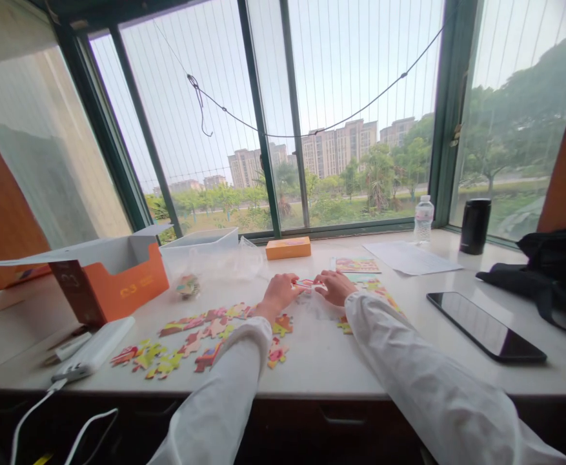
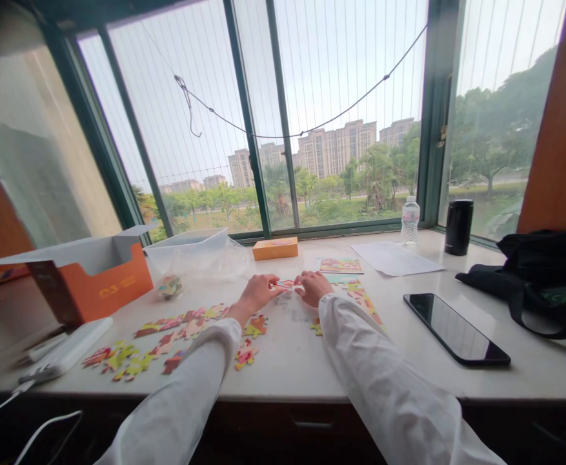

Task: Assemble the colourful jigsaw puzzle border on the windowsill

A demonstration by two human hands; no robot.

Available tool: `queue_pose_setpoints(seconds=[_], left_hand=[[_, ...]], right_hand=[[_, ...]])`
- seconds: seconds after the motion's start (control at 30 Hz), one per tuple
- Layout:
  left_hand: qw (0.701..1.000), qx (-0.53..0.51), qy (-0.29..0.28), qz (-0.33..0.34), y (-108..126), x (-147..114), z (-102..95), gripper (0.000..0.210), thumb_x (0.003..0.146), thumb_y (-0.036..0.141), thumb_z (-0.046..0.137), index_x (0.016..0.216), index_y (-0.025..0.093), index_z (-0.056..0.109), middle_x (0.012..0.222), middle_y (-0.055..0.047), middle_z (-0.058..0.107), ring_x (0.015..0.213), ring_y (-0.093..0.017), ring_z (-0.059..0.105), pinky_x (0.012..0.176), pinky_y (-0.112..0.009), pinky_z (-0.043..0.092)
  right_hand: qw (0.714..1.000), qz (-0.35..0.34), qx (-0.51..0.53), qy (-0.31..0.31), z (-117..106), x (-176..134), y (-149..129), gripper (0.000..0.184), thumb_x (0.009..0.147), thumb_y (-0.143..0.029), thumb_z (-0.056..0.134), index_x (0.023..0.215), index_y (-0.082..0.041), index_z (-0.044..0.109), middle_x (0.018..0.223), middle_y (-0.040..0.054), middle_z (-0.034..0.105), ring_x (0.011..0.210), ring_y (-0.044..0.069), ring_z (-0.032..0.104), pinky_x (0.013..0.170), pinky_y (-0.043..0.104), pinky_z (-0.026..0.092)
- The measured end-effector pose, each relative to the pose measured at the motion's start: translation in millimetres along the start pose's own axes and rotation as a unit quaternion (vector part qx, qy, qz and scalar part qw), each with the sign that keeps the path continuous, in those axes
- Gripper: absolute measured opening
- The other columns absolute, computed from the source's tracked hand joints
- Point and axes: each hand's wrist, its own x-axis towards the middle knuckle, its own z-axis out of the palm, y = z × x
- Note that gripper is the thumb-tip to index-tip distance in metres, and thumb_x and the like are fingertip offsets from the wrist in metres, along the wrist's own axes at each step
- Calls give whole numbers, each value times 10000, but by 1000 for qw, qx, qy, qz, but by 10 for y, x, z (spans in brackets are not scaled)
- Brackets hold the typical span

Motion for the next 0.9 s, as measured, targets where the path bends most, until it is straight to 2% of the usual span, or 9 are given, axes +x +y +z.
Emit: queue_pose_setpoints(seconds=[0.1, 0.2, 0.47, 0.63, 0.9], left_hand=[[1000, 20, -16, 16, -25, -32, 128, 409, 808, 529, 656, 1052, 219, 762, 977, -126, 753, 930, -249, 683, 827, -315, 485], [999, 38, -15, 29, -65, -74, 196, 403, 856, 535, 596, 1057, 231, 769, 1009, -135, 745, 971, -258, 667, 857, -329, 479], [997, 76, -32, 0, 25, -76, 212, 377, 889, 549, 549, 1149, 340, 725, 1098, -55, 713, 1068, -232, 613, 908, -314, 482], [996, 83, -41, -5, 67, -74, 214, 378, 910, 537, 510, 1154, 339, 721, 1125, -52, 677, 1061, -229, 601, 889, -308, 487], [994, 85, -64, 22, 34, -67, 285, 384, 972, 441, 397, 1198, 329, 687, 1125, -64, 607, 1056, -199, 576, 909, -286, 462]], right_hand=[[1000, -19, 5, -3, 52, 25, -21, 301, 948, -294, 475, 1176, -232, 661, 1223, 83, 638, 1140, 221, 580, 976, 356, 372], [999, -25, 7, -24, 89, 37, -6, 311, 947, -239, 457, 1177, -235, 666, 1274, 75, 615, 1138, 210, 585, 990, 351, 373], [999, -22, 4, -37, 131, 58, 47, 344, 947, -197, 425, 1198, -228, 659, 1248, 75, 640, 1072, 194, 624, 978, 326, 391], [999, -24, 0, -30, 138, 76, 73, 386, 909, -164, 470, 1237, -254, 652, 1252, 68, 643, 1031, 188, 647, 949, 294, 418], [998, -18, 51, -26, 187, 110, 121, 438, 822, -58, 463, 1056, -281, 759, 1180, 20, 683, 1030, 174, 645, 963, 250, 420]])
